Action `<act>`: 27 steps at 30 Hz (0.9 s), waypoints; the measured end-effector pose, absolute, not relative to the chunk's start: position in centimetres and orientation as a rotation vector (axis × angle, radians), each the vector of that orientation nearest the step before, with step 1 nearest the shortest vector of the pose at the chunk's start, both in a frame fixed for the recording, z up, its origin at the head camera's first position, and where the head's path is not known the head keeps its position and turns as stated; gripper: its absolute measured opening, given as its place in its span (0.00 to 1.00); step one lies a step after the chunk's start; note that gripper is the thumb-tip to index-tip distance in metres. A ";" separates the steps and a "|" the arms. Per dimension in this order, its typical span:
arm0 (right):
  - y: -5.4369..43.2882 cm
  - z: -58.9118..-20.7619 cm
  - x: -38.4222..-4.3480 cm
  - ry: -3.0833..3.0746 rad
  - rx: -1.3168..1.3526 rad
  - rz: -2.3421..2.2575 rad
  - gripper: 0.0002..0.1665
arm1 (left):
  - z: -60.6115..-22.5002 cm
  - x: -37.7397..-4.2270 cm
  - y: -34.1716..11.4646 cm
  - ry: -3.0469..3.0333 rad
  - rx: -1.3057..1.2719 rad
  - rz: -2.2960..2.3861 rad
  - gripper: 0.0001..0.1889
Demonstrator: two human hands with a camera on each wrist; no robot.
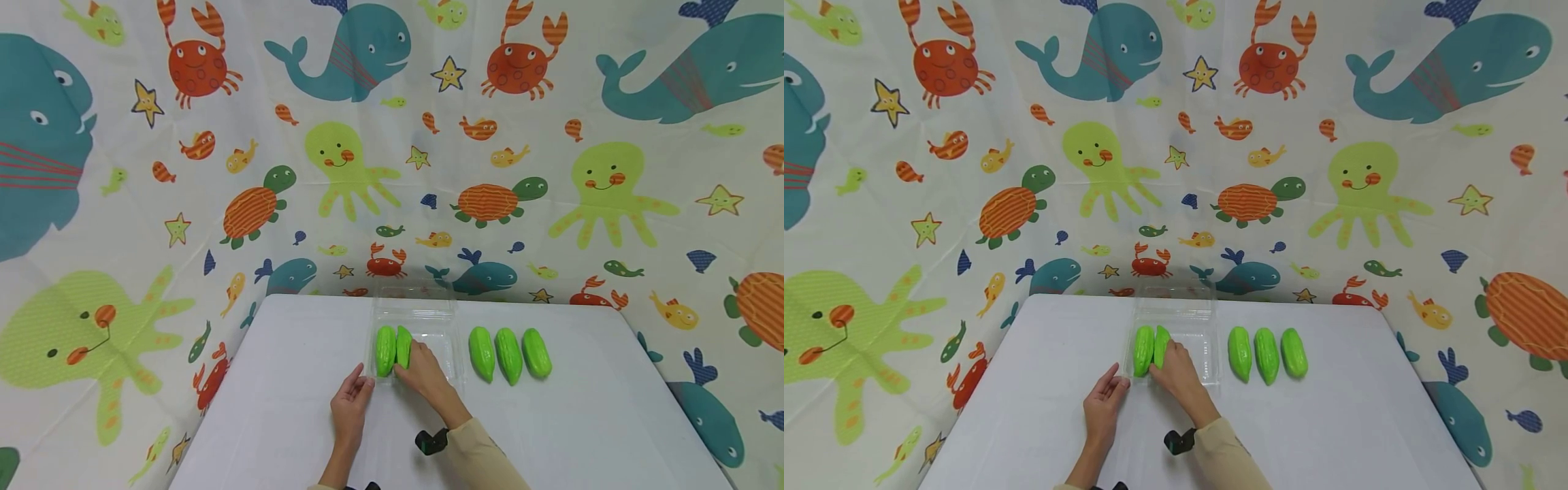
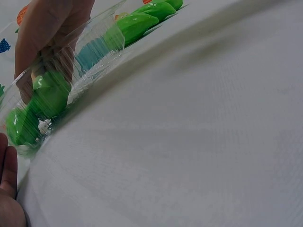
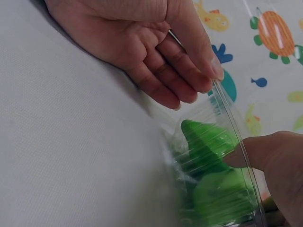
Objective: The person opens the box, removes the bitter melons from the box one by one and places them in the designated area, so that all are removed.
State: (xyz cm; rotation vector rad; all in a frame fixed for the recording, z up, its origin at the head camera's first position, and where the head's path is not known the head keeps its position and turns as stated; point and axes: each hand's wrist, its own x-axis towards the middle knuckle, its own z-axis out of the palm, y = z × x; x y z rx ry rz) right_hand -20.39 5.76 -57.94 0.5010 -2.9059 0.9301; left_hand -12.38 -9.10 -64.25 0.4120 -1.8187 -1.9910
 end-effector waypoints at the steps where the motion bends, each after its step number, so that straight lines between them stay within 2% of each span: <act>1: 5.8 -57.9 -20.4 -2.905 0.503 0.934 0.27 | -64.2 -12.4 -9.1 -1.820 0.412 -1.989 0.24; 12: 5.7 -58.1 -20.5 -2.887 0.504 0.935 0.27 | -64.2 -12.4 -9.2 -1.807 0.390 -1.995 0.24; 21: 5.8 -58.1 -20.5 -2.847 0.525 0.916 0.19 | -64.2 -12.3 -9.1 -1.811 0.376 -1.982 0.23; 27: 5.9 -57.9 -20.3 -2.861 0.493 0.917 0.19 | -64.3 -12.2 -9.2 -1.823 0.401 -1.990 0.23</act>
